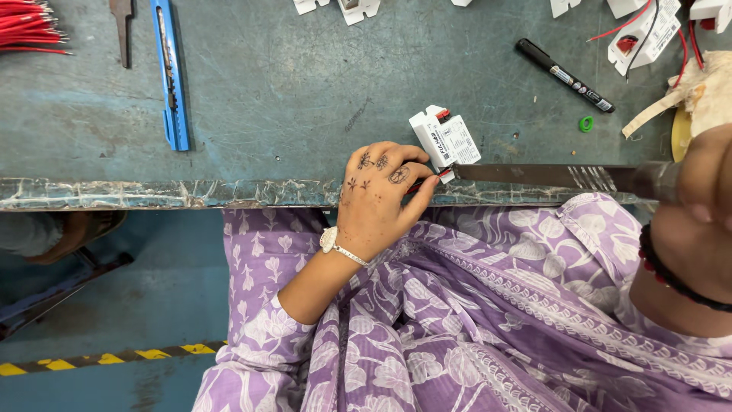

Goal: The person is assembling electronic modules by hand at a workbench, handling small white components and bundles of red and black wires, and using a knife to strip and manipulate the wires.

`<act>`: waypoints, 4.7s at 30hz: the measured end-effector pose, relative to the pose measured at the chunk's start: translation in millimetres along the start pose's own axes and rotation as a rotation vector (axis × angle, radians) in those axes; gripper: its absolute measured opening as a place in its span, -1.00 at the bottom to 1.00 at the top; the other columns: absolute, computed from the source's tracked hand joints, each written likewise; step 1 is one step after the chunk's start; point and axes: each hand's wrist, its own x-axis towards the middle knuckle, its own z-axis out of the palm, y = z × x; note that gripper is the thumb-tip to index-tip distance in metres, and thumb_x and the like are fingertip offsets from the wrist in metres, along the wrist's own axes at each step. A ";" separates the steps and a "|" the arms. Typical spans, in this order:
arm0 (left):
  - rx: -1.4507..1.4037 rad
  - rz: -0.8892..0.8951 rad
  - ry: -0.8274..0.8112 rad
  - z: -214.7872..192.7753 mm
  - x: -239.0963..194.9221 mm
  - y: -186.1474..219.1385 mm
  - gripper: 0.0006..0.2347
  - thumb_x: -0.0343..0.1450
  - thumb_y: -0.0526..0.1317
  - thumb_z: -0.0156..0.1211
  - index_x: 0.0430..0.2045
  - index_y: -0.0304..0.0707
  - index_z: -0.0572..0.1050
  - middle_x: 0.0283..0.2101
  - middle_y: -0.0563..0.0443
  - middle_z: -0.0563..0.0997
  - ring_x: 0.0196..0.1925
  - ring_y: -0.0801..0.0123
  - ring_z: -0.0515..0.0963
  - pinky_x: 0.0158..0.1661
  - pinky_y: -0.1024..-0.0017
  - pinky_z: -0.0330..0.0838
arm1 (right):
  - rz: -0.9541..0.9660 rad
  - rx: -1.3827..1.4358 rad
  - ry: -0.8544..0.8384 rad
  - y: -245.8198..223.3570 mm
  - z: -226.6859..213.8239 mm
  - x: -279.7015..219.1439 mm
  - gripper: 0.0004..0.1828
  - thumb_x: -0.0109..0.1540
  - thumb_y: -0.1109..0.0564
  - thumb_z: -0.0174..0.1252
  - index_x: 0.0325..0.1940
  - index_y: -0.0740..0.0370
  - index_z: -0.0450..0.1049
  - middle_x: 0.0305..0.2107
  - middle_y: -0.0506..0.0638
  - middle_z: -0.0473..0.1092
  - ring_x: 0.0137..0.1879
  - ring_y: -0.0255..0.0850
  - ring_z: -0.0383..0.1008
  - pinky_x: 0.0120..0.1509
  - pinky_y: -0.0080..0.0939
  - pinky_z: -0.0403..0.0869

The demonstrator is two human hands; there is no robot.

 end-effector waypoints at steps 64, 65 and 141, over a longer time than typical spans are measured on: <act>-0.974 -0.359 0.325 3.5 13.6 -55.3 -0.80 0.62 -0.08 -0.01 -0.19 -0.23 0.37 -0.58 0.28 0.22 -0.60 0.72 0.13 -0.56 0.61 0.03 | 0.083 -1.520 -0.232 102.8 -51.5 173.9 -0.26 -0.11 0.14 0.55 0.17 0.09 0.55 -0.13 0.32 0.48 0.00 0.23 0.51 0.13 0.11 0.49; -1.006 -0.368 0.328 3.0 13.1 -56.1 -0.80 0.61 -0.08 -0.01 -0.20 -0.23 0.36 -0.59 0.29 0.19 -0.62 0.73 0.09 -0.58 0.60 -0.02 | 0.049 -1.536 -0.209 105.8 -43.0 172.1 -0.29 -0.08 0.14 0.53 0.18 0.06 0.55 -0.13 0.32 0.47 -0.01 0.25 0.50 0.10 0.13 0.48; -0.065 -0.426 -0.351 -27.9 24.1 -8.4 -0.71 0.32 0.00 0.19 -0.35 -0.19 0.70 -0.42 -0.07 0.72 -0.37 0.16 0.71 -0.28 0.28 0.52 | -0.161 -0.114 -0.162 -25.4 156.5 71.2 -0.36 0.42 -0.57 -0.31 -0.07 0.05 0.06 -0.68 0.08 0.10 -0.68 -0.15 0.05 -0.55 -0.11 0.16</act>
